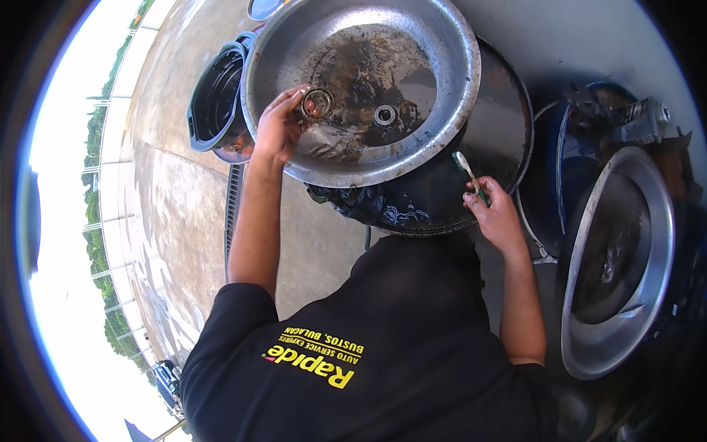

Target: The person scrubs small metal rings in a basin using a toothbrush, then rinses them under a tap and places them on a metal tray. The person repeats this process for several rings.

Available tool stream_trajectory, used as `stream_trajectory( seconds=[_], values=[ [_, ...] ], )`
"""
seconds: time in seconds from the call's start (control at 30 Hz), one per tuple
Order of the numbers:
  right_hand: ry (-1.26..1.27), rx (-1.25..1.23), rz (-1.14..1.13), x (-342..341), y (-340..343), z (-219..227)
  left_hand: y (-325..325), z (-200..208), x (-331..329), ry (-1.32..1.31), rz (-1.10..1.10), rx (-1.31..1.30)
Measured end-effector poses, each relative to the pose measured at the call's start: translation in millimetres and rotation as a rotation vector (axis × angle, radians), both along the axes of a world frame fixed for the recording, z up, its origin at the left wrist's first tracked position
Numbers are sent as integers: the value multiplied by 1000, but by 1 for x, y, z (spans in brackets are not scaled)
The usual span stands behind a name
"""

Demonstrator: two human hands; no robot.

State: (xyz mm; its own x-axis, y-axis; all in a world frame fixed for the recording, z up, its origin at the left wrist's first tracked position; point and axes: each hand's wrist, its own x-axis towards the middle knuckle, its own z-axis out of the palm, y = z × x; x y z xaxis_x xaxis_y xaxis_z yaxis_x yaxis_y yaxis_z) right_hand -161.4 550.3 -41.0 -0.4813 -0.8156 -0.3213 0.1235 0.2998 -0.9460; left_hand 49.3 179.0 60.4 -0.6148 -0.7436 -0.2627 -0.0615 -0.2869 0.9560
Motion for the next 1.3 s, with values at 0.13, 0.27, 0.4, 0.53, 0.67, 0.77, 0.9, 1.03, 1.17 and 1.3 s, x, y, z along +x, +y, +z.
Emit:
stream_trajectory(
  seconds=[0.13,0.27,0.4,0.53,0.67,0.77,0.9,1.03,1.17,1.3],
  values=[
    [22,4,-11,4,-6,9,27,-1,19,300,106,295],
    [23,76,14,8,-13,25,45,-7,28,519,114,346],
    [37,90,28,14,-25,45,56,-1,34,624,91,364],
    [75,80,81,17,-39,61,67,9,37,661,96,337],
    [97,62,110,28,-56,74,68,10,46,698,121,342],
    [119,79,162,40,-67,77,66,6,64,675,155,283],
    [118,85,204,50,-70,69,60,2,96,641,270,254],
    [124,90,226,60,-77,72,52,-12,144,591,484,120],
    [147,74,212,64,-80,78,16,-53,208,220,773,-121],
    [147,93,217,68,-77,81,-11,-118,249,16,1020,-131]
  ],
)
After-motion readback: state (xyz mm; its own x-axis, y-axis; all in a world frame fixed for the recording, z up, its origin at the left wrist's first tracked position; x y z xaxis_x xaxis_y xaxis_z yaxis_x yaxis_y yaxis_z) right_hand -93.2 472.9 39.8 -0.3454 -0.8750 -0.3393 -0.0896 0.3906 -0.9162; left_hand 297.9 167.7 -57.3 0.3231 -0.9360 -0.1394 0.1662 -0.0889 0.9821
